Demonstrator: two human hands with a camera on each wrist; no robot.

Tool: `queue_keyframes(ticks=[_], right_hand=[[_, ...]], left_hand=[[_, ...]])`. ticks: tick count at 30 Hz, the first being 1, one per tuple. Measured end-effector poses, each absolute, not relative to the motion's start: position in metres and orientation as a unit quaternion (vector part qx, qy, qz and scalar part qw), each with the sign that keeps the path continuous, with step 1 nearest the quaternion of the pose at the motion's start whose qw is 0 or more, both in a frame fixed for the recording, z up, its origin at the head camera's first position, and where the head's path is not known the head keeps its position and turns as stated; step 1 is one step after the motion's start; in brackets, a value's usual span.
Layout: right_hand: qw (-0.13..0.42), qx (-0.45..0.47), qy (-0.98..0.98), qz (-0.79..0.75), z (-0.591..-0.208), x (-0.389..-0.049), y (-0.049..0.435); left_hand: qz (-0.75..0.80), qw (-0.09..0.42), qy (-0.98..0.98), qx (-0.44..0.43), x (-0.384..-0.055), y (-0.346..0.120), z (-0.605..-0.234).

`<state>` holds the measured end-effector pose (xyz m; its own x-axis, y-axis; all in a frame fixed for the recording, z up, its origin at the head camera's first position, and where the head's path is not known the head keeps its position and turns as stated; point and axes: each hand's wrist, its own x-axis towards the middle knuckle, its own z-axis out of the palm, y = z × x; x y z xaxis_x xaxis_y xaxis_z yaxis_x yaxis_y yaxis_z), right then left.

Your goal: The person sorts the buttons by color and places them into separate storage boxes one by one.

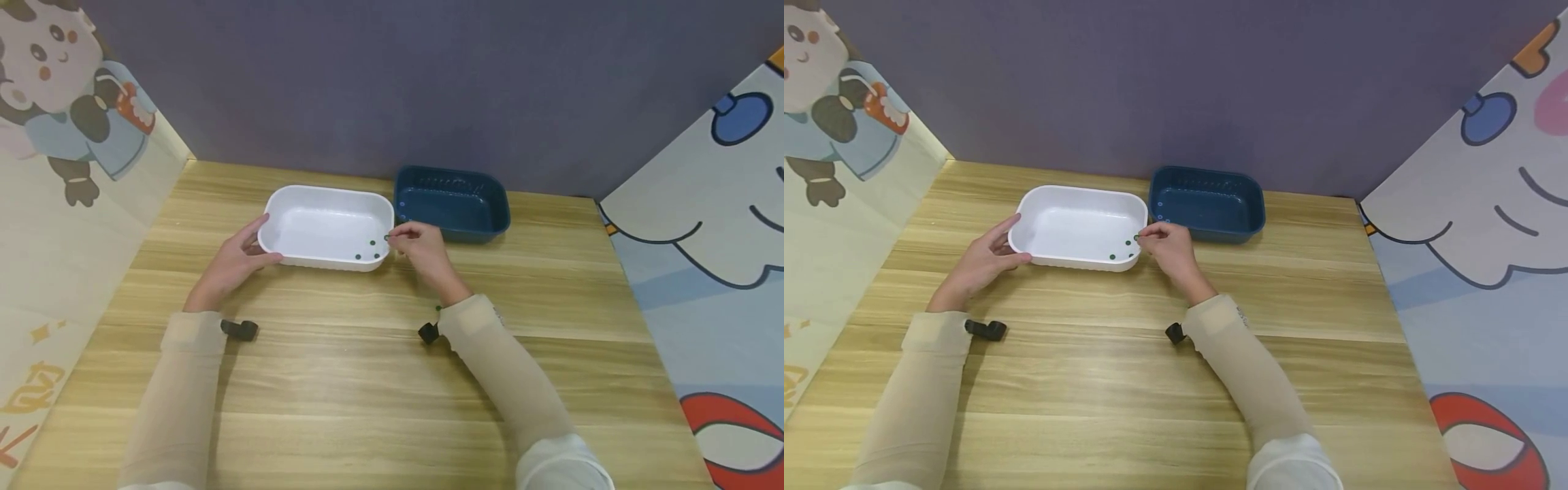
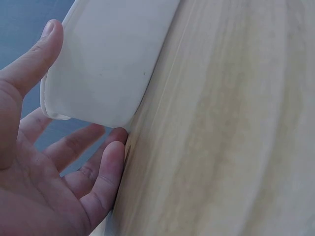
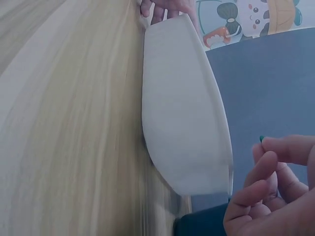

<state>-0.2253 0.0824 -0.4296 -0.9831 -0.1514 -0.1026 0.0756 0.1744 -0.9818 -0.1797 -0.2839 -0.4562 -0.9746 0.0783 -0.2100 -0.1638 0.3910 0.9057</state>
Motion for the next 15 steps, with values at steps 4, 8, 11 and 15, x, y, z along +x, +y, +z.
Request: queue_keyframes(ticks=[4, 8, 11, 15], right_hand=[[0.083, -0.02, 0.752, -0.653, -0.429, -0.227, 0.076], [0.084, -0.015, 0.749, -0.657, -0.428, -0.227, 0.073], [0.083, -0.01, 0.749, -0.657, -0.428, -0.227, 0.072], [0.084, -0.003, 0.747, -0.66, -0.429, -0.227, 0.07]], left_hand=[[0.558, 0.109, 0.822, -0.025, -0.181, -0.284, -0.456], [0.565, 0.106, 0.818, -0.025, -0.181, -0.284, -0.457], [0.566, 0.107, 0.817, -0.024, -0.181, -0.284, -0.457], [0.559, 0.112, 0.821, -0.027, -0.18, -0.285, -0.456]])
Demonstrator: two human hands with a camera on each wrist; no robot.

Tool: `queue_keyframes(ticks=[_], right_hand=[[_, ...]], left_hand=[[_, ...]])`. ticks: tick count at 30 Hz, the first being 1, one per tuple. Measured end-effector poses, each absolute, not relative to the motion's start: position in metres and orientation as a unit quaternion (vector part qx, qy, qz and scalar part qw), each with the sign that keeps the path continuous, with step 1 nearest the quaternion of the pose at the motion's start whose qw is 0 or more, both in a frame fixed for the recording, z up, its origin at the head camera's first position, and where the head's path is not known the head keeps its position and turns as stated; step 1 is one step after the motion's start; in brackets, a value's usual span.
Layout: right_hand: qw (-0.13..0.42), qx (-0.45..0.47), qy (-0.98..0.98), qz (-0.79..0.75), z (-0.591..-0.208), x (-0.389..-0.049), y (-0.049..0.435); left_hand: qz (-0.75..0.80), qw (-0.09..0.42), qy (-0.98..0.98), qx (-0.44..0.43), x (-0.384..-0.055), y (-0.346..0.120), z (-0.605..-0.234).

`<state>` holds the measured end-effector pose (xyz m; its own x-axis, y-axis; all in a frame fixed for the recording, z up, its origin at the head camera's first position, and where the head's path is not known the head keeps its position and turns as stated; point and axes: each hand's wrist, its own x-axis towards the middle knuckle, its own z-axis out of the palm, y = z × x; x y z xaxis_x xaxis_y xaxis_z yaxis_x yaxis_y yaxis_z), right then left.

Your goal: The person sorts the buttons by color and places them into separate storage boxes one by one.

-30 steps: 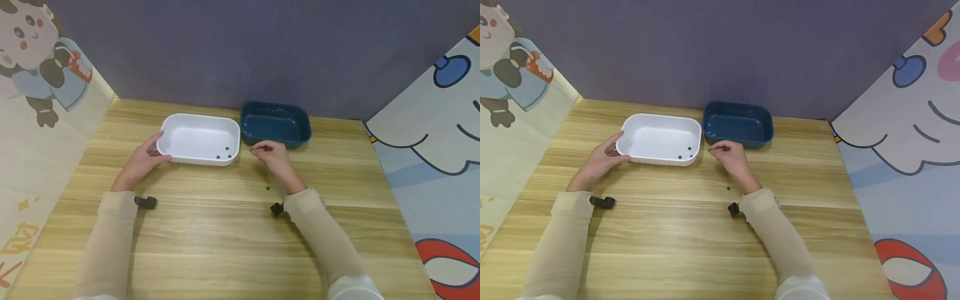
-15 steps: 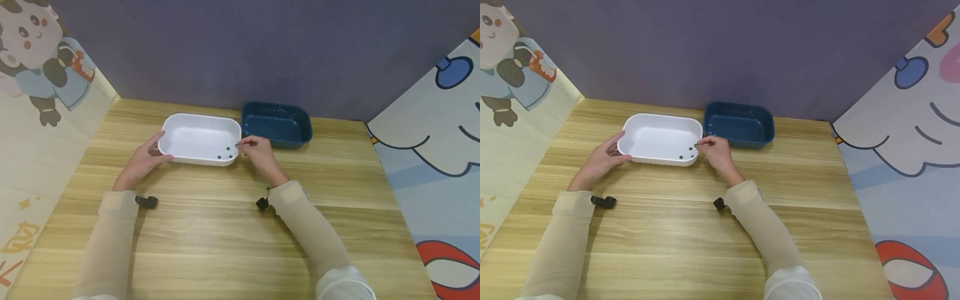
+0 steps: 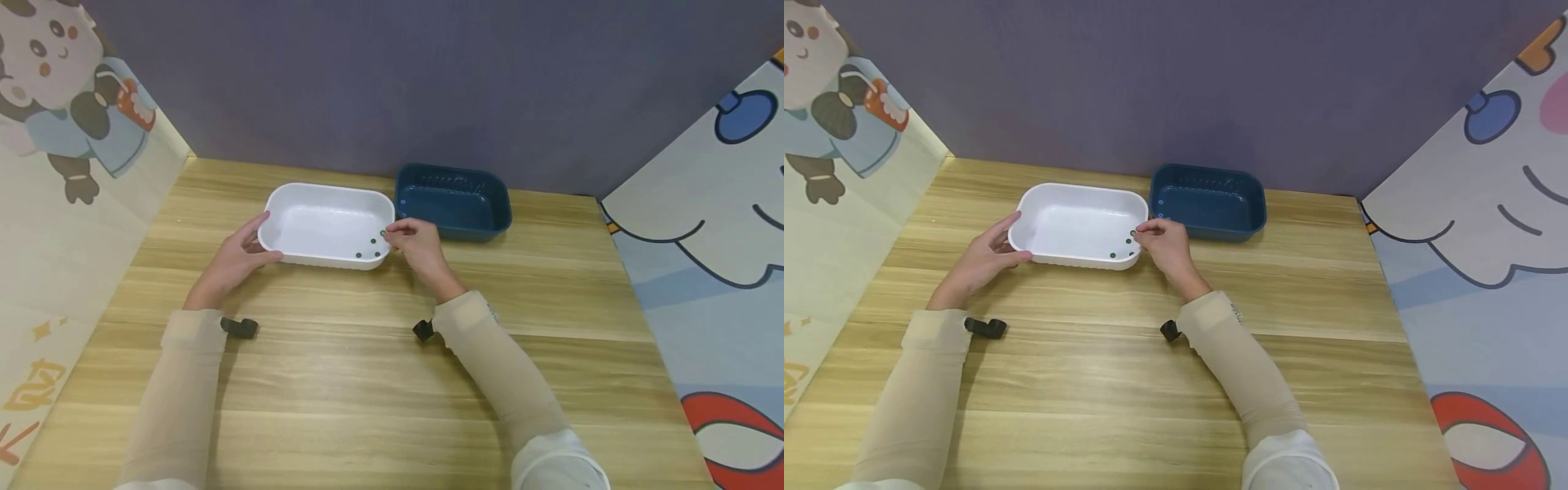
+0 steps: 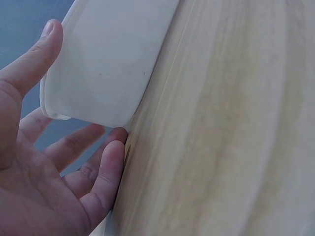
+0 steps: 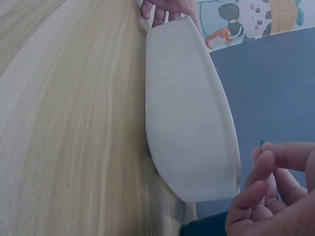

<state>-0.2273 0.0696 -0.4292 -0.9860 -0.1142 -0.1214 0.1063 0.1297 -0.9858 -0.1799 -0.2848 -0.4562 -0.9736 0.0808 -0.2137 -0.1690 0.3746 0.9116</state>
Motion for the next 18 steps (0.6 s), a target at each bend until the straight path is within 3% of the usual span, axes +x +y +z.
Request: queue_keyframes(ticks=[18], right_hand=[[0.072, 0.004, 0.75, -0.657, -0.4273, -0.2306, 0.0749]], left_hand=[[0.561, 0.115, 0.82, -0.027, -0.1804, -0.2843, -0.4566]])
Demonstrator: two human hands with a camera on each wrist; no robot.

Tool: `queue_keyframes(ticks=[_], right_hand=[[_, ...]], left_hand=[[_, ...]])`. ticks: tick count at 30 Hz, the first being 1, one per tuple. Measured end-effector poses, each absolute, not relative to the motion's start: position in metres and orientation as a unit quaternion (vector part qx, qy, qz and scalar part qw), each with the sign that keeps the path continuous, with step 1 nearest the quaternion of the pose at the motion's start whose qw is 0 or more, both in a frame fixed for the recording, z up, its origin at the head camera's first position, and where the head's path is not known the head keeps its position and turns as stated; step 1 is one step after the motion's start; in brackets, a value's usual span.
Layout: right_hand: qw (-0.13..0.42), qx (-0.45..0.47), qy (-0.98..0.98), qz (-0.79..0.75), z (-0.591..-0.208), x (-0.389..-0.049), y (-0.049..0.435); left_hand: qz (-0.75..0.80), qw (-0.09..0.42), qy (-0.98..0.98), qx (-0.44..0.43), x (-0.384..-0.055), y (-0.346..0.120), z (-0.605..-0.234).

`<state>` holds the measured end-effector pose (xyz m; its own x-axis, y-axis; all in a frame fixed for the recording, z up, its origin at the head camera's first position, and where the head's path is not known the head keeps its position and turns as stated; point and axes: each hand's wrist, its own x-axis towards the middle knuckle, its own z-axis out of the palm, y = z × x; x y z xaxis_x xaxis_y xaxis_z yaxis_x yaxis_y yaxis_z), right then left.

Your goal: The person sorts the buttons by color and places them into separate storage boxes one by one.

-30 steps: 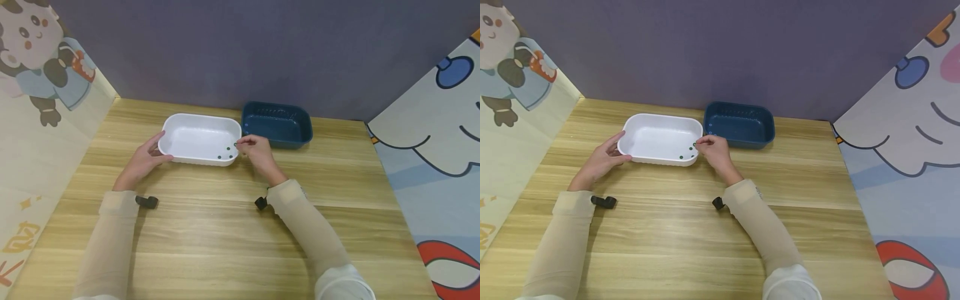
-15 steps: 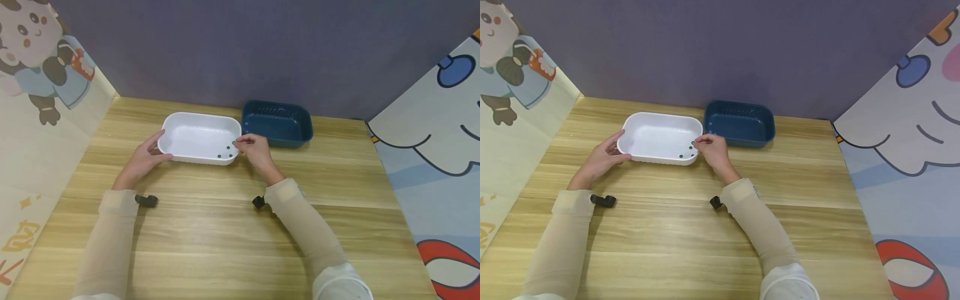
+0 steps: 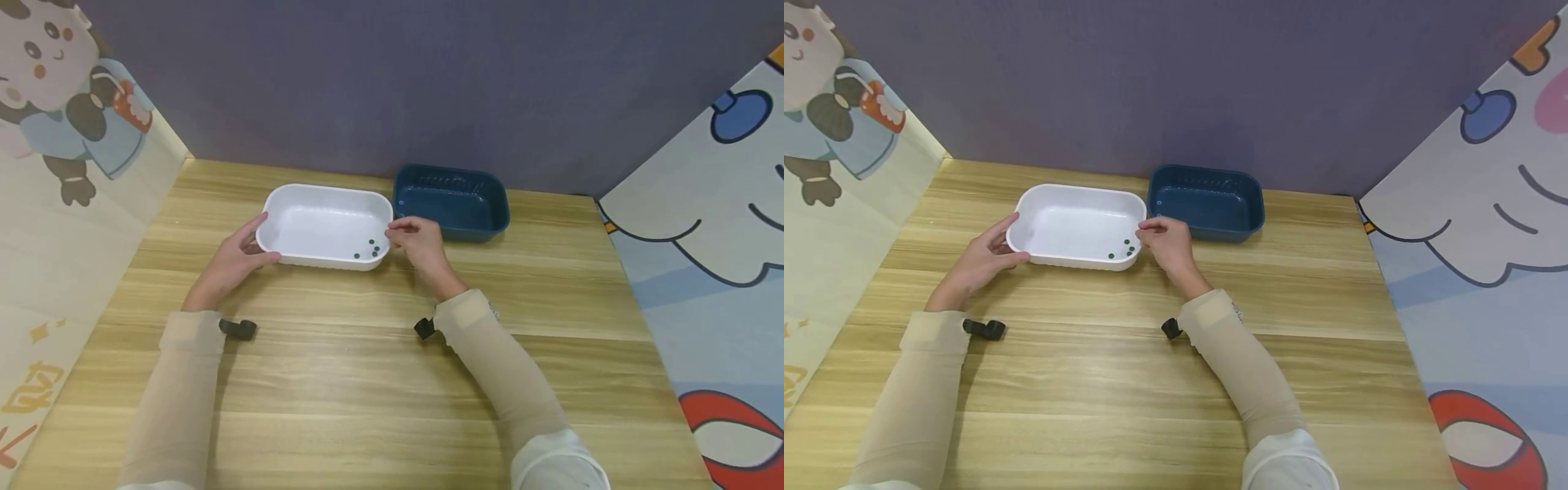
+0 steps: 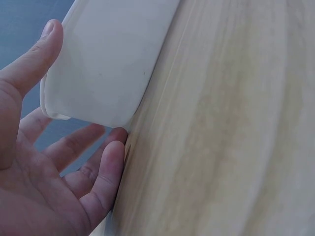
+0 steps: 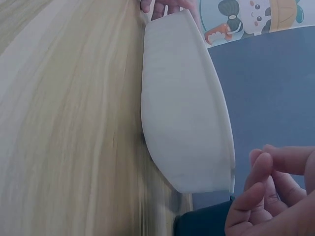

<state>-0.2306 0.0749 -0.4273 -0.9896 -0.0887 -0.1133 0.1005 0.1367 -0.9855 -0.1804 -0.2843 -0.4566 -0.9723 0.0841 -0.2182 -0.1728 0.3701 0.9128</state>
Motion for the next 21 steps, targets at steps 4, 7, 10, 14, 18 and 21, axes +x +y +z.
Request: queue_keyframes(ticks=[4, 7, 10, 14, 18, 21], right_hand=[[0.063, -0.008, 0.757, -0.651, -0.428, -0.229, 0.084], [0.057, -0.011, 0.765, -0.641, -0.427, -0.227, 0.092], [0.056, -0.008, 0.774, -0.63, -0.426, -0.224, 0.1], [0.063, -0.005, 0.782, -0.62, -0.425, -0.217, 0.112], [0.072, -0.006, 0.789, -0.61, -0.425, -0.208, 0.126], [0.075, -0.009, 0.799, -0.597, -0.426, -0.203, 0.135]], left_hand=[[0.566, 0.112, 0.816, -0.029, -0.181, -0.284, -0.457], [0.566, 0.114, 0.816, -0.032, -0.18, -0.284, -0.457], [0.562, 0.112, 0.819, -0.029, -0.179, -0.284, -0.455], [0.56, 0.107, 0.821, -0.022, -0.178, -0.284, -0.455], [0.559, 0.105, 0.822, -0.018, -0.179, -0.283, -0.456], [0.559, 0.105, 0.822, -0.019, -0.179, -0.283, -0.457]])
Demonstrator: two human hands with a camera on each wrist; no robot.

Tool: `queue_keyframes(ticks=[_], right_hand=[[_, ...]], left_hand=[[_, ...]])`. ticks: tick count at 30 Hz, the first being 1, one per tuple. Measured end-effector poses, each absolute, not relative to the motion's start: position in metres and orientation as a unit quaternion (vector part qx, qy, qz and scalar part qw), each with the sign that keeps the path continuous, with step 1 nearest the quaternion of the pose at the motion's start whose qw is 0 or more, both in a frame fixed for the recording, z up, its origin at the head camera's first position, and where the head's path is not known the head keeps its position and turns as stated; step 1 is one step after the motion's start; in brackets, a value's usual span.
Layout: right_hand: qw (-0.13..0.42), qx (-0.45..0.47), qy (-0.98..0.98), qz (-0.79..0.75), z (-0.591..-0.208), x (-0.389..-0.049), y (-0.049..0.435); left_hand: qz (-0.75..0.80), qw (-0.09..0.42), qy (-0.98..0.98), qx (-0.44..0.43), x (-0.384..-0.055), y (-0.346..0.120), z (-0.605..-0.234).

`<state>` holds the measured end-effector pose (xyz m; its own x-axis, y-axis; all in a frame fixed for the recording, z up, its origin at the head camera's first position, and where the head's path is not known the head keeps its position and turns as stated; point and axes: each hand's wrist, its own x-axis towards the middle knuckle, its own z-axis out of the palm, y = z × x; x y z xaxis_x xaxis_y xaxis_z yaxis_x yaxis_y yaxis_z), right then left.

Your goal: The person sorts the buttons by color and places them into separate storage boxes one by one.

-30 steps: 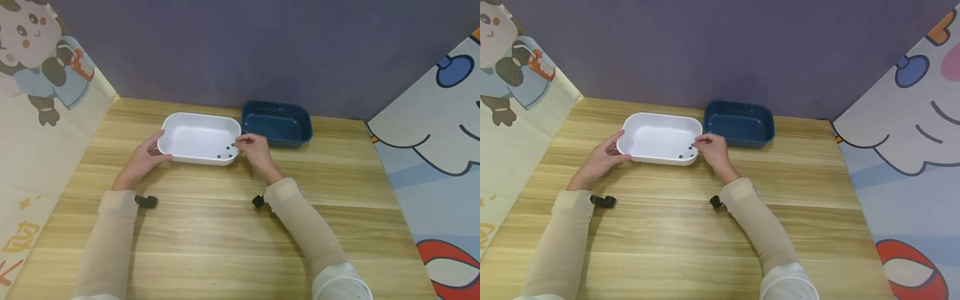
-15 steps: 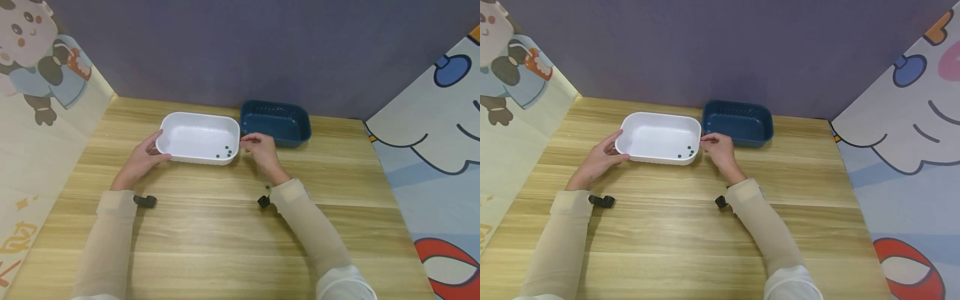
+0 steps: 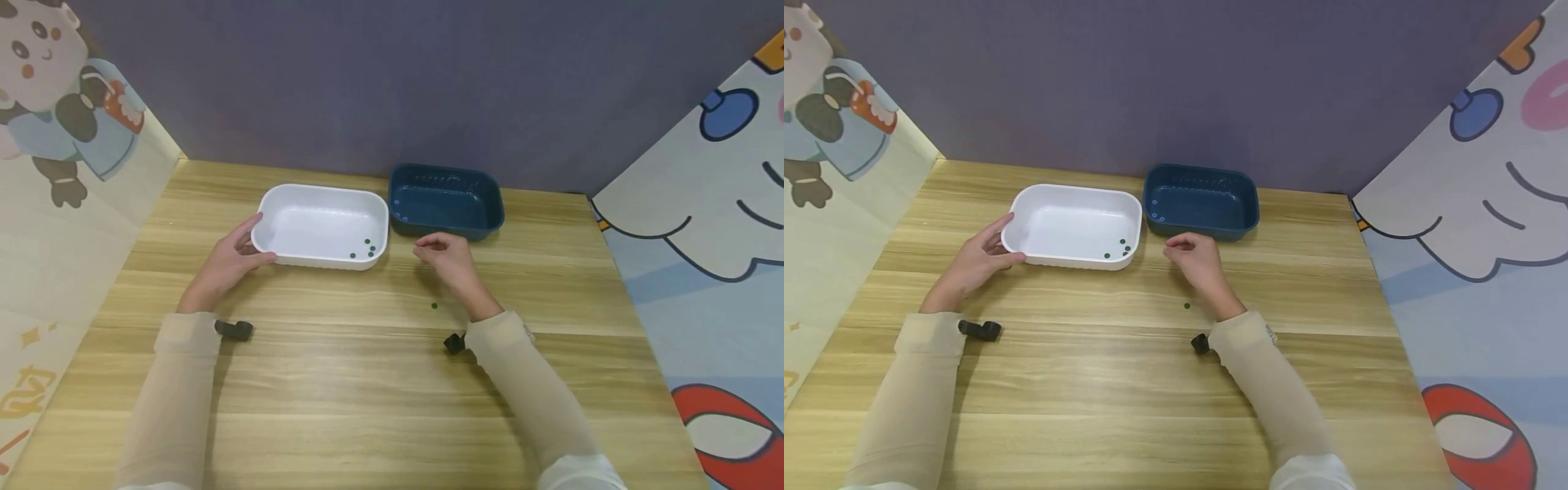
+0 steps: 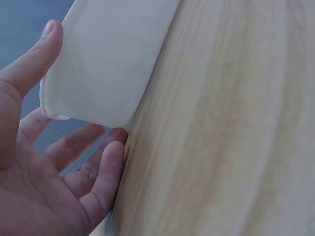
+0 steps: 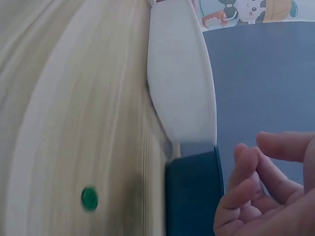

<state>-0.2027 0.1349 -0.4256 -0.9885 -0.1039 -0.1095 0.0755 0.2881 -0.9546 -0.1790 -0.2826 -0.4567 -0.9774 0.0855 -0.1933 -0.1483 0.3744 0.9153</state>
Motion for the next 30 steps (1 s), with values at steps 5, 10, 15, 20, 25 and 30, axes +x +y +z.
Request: queue_keyframes(ticks=[5, 10, 15, 20, 25, 30], right_hand=[[0.086, -0.021, 0.83, -0.55, -0.427, -0.196, 0.15], [0.109, -0.041, 0.858, -0.5, -0.43, -0.189, 0.164], [0.132, -0.05, 0.872, -0.468, -0.433, -0.183, 0.174], [0.168, -0.055, 0.885, -0.43, -0.437, -0.176, 0.18], [0.182, -0.095, 0.905, -0.374, -0.445, -0.17, 0.185], [0.195, -0.148, 0.927, -0.283, -0.449, -0.161, 0.185]], left_hand=[[0.56, 0.105, 0.821, -0.02, -0.18, -0.283, -0.457], [0.564, 0.105, 0.819, -0.019, -0.179, -0.284, -0.457], [0.565, 0.107, 0.818, -0.022, -0.179, -0.284, -0.457], [0.564, 0.11, 0.818, -0.027, -0.181, -0.284, -0.457], [0.564, 0.109, 0.818, -0.026, -0.18, -0.283, -0.456], [0.559, 0.111, 0.821, -0.026, -0.178, -0.282, -0.454]])
